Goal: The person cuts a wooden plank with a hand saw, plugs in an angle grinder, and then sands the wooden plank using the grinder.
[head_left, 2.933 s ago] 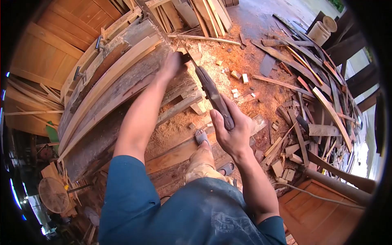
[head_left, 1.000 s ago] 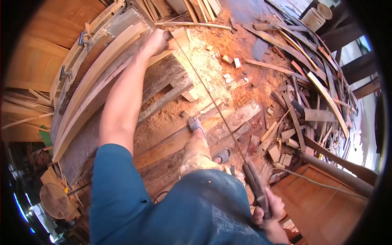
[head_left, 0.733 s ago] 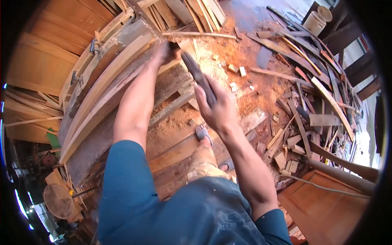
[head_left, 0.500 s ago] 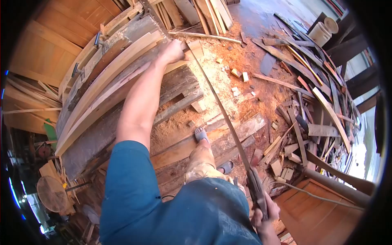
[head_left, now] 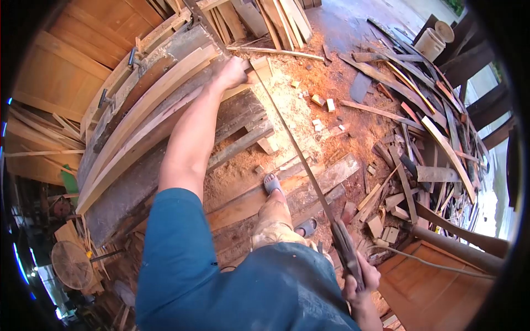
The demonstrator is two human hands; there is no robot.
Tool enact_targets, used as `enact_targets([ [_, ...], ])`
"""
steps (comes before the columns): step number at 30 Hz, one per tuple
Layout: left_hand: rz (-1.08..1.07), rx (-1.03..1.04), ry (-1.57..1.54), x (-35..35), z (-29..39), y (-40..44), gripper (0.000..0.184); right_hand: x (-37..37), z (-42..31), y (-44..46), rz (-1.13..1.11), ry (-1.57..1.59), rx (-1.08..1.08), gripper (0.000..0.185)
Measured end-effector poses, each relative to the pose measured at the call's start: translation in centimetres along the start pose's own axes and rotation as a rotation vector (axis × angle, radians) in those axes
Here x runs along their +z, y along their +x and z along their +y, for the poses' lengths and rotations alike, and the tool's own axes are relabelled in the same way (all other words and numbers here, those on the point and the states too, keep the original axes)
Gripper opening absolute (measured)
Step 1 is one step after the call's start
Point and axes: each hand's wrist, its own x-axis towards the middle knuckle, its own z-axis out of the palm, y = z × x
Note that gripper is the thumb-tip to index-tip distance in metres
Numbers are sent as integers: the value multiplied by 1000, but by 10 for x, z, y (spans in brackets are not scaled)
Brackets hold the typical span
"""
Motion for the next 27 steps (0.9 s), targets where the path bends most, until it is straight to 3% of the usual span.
enact_targets([
  [1,32,-1,13,0,4,-6,53,-9,1,-12,-26,22,45,54],
  [3,109,-6,113,7,6,-1,47,16,-1,48,-12,35,24,46],
  [6,-10,-28,58,4,6,0,45,85,11,143,29,120,31,39],
  [9,16,18,-31,-3,7,3,58,90,10,161,102,182,9,39],
  [11,37,123,-154,8,-2,-2,64,61,21,131,169,200,80,42],
  [12,-10,55,-95,-1,1,-3,65,43,32,113,210,219,79,46],
  [14,146,167,-444,-5,-16,-14,69,17,37,80,299,223,178,55],
  [16,427,75,-609,-19,-62,-31,57,3,49,44,414,281,304,62],
  [18,759,-205,-271,-36,-133,-66,52,0,45,28,518,247,400,54],
  [19,932,-322,55,-32,-199,-88,56,1,49,22,560,218,456,52],
  [20,970,-604,142,-39,-232,-123,60,3,54,15,603,188,511,49],
  [21,831,-936,147,-57,-235,-161,69,6,59,9,628,169,566,45],
  [22,538,-1359,-6,-69,-266,-191,92,10,72,-1,624,79,608,43],
  [23,744,-1676,184,-29,-343,-218,86,13,89,-15,620,-12,653,42],
  [24,686,-1681,36,-16,-379,-252,83,17,96,-19,616,-102,699,40],
  [27,655,-1191,-757,0,-424,-314,77,32,83,2,574,-96,864,32],
])
